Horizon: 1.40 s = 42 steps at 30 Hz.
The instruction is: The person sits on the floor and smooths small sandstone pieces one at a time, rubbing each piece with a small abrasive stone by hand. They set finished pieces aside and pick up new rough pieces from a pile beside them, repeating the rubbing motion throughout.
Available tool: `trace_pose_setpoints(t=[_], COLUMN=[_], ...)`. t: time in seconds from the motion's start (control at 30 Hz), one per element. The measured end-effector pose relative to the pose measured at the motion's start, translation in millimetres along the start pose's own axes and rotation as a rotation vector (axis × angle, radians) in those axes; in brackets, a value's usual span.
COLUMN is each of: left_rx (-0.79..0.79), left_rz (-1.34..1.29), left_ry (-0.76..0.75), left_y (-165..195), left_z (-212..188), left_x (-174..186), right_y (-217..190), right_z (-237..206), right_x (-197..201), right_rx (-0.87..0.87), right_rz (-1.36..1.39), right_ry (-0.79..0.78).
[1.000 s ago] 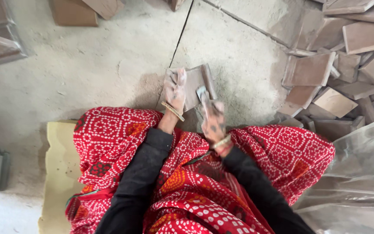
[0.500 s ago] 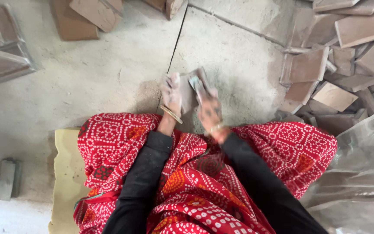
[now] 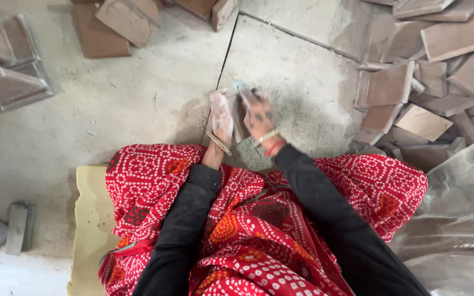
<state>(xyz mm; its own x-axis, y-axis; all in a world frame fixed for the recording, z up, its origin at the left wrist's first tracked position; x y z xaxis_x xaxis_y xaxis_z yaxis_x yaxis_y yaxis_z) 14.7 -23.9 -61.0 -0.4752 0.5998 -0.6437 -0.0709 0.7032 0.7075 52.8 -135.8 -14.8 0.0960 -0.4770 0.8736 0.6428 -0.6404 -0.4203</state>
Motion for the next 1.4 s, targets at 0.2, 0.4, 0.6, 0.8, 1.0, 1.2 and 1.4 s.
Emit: trace_pose_setpoints(t=[0.2, 0.4, 0.6, 0.8, 1.0, 1.2, 1.4], left_rx=[-0.036, 0.14, 0.09, 0.162, 0.134, 0.064, 0.115], left_rz=[-0.124, -0.445, -0.456, -0.611, -0.581, -0.363, -0.248], left_ry=[-0.145, -0.173, -0.226, -0.266, -0.17, -0.205, -0.182], left_y=[-3.4, -2.4, -1.2, -12.6, -3.7, 2.9, 3.5], left_z=[-4.8, -3.7, -5.3, -1.0, -9.1, -18.1, -11.7], left_x=[9.0, -3.8, -2.2, -2.7, -3.1, -12.2, -7.2], right_y=[-28.7, -17.6, -22.8, -41.2, -12.2, -12.3, 3.2], right_z=[-49.0, -58.2, -88.9, -109.4, -111.3, -128.4, -113.8], right_x=[7.2, 10.9, 19.1, 21.4, 14.9, -5.4, -4.3], right_rx=[0.134, -0.016, 0.007, -0.077, -0.238, 0.04, -0.101], right_rz=[0.018, 0.256, 0.212, 0.313, 0.334, 0.214, 0.277], right_ry=[0.064, 0.061, 0.178, 0.169, 0.075, 0.204, 0.216])
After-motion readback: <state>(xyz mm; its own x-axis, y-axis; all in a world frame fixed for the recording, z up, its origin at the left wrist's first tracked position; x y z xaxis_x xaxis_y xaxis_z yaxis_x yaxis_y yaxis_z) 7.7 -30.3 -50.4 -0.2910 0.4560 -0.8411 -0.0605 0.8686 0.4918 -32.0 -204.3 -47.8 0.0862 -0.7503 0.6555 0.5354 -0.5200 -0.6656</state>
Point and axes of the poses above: each hand's wrist, its own z-axis towards the middle knuckle, its own x-axis out of the back of the hand, y = z × x, the point moved 3 cm from there along z, towards the middle knuckle, and after that the axes turned 3 degrees about -z, right-handed, at the moved point
